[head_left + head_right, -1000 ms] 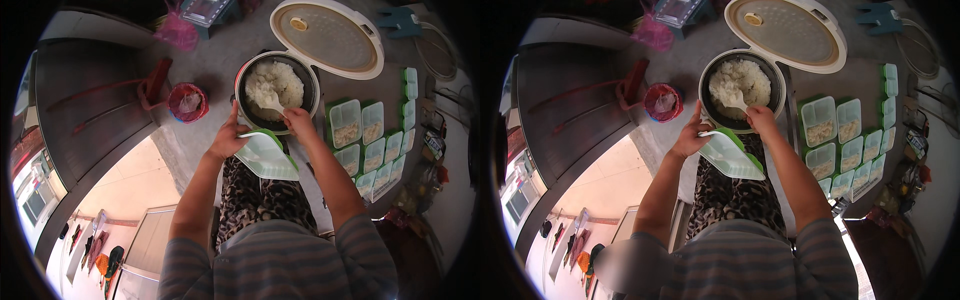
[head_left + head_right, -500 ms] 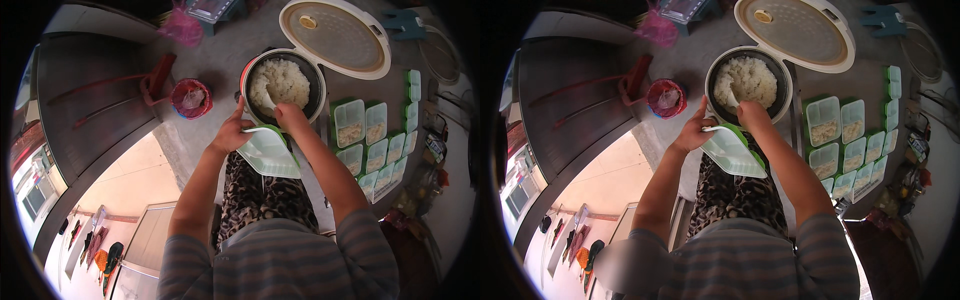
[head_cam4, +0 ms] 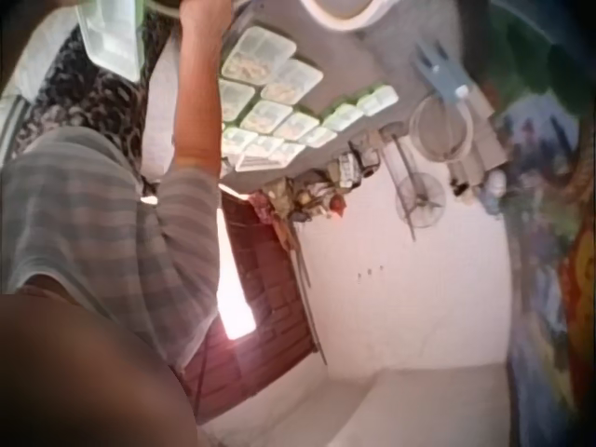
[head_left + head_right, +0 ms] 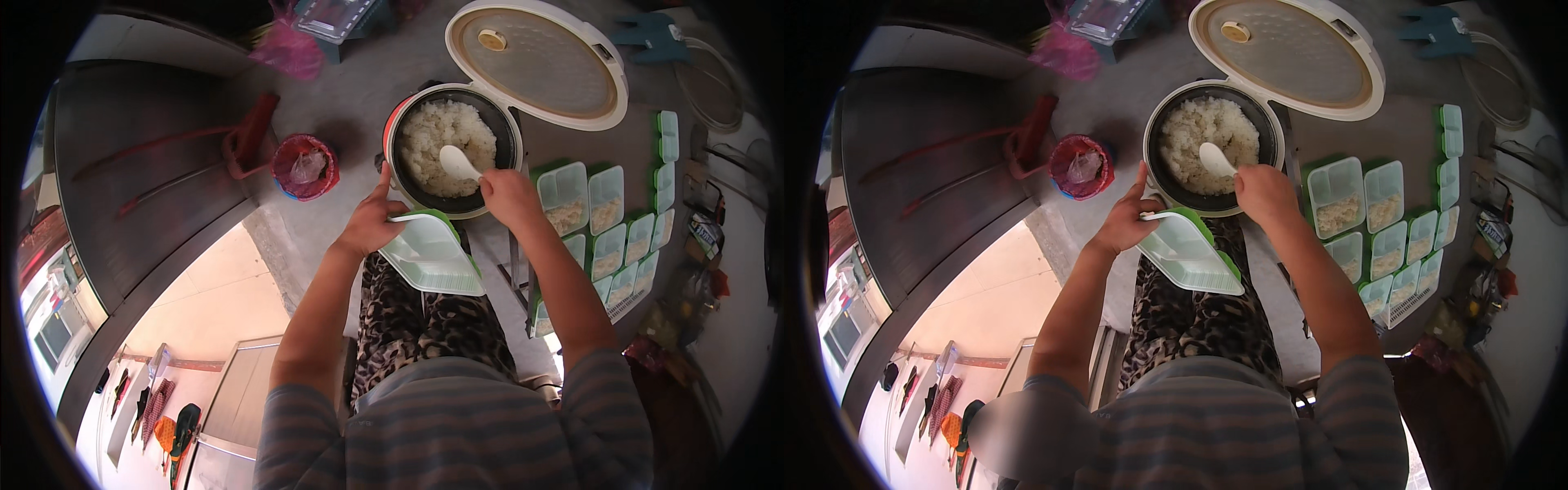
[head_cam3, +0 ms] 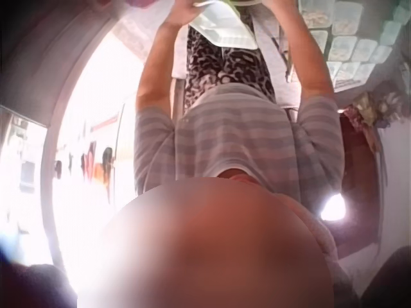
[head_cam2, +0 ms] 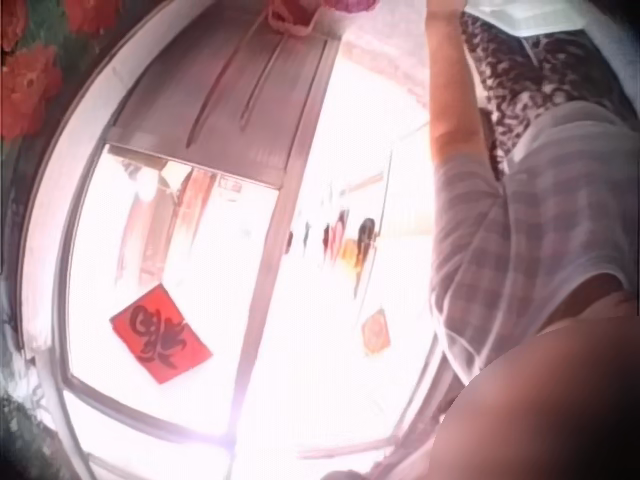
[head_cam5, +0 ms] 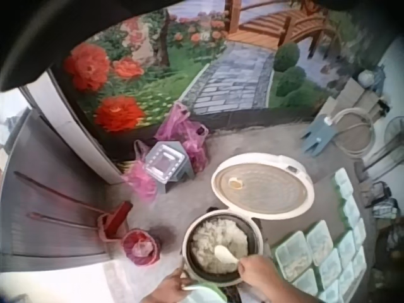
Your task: The person scoops cooked white rice from a rice cooker pot using a white plastic rice paddle and distributes it into multiple green compartmentalized plastic containers arranged on a table. The person repeatedly fills the containers one by one, moving from the pot to the table and back.
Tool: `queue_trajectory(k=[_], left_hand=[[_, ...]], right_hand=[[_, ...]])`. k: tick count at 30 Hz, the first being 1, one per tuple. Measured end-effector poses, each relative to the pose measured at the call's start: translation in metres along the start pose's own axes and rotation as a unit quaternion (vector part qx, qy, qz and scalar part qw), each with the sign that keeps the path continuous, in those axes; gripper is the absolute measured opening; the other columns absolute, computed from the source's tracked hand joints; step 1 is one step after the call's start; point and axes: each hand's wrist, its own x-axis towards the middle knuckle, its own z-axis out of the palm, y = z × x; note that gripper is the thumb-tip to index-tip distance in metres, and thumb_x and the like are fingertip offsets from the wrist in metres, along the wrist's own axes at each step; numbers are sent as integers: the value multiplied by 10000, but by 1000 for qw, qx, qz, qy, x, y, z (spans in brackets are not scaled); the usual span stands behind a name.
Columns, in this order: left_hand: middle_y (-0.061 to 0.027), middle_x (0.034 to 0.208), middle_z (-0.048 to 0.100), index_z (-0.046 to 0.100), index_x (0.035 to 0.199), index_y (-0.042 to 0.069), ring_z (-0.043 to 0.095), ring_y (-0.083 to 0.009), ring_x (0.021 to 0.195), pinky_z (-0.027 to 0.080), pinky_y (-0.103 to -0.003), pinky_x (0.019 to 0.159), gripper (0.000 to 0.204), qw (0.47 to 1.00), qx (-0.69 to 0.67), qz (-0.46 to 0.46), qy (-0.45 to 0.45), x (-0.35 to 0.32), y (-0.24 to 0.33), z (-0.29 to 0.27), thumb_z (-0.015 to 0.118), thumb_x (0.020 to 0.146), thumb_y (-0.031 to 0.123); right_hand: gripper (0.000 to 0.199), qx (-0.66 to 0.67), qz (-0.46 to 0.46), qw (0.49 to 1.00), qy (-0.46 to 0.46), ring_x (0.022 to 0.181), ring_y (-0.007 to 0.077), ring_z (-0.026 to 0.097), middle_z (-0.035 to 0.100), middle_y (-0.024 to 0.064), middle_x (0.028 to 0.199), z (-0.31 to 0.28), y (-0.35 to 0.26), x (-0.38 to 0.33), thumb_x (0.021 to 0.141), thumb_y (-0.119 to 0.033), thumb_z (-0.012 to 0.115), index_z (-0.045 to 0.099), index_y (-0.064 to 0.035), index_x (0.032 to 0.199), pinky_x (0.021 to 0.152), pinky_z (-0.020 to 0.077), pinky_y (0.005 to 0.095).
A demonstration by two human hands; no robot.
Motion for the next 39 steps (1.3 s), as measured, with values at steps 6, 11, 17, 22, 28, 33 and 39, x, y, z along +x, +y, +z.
queue_trajectory(k=[6,11,17,22,28,33,39], left_hand=[[-180,1582,35,738,947,131,419,-336,1326,405,-357,1028,242,1000,6,1,1,3,1,7,652,722,158],[-198,1576,7,738,979,120,377,-347,1350,392,-415,1053,266,999,-12,26,15,2,-2,11,665,726,152],[-225,1567,6,744,1005,147,367,-353,1354,377,-390,1062,280,1000,-2,20,2,1,-3,7,672,740,197],[-241,1561,11,748,1013,172,385,-352,1344,374,-363,1062,285,1000,2,28,11,0,-8,11,680,742,227],[-253,1556,11,750,1007,173,410,-341,1328,384,-352,1053,291,999,3,49,23,2,-9,11,684,730,235],[-258,1555,17,751,1007,171,430,-346,1313,393,-351,1042,299,999,17,30,11,1,-9,9,678,723,226],[-190,1580,7,741,967,128,404,-369,1327,392,-401,1047,247,1000,14,22,13,0,-9,10,681,731,171]], right_hand=[[186,-158,-62,979,-113,779,361,642,660,176,811,-6,34,28,813,-181,581,709,-50,781,693,520,453],[218,60,33,985,-157,796,356,640,662,168,828,11,47,50,829,-208,569,700,-38,792,732,513,449],[253,-20,-81,982,-171,799,359,623,650,162,812,3,46,41,860,-257,572,674,-33,801,704,500,450],[278,-30,-118,982,-145,793,354,621,640,157,783,20,30,44,882,-284,578,665,-34,796,682,489,449],[285,241,-22,950,-197,630,257,604,643,104,722,60,37,65,903,-266,572,653,-18,790,610,469,401],[302,440,192,833,-274,514,154,519,614,40,643,46,33,63,913,-260,574,649,8,796,527,424,361],[179,184,-11,982,35,556,289,568,570,115,628,18,10,26,905,-225,577,613,-51,884,503,415,432]])
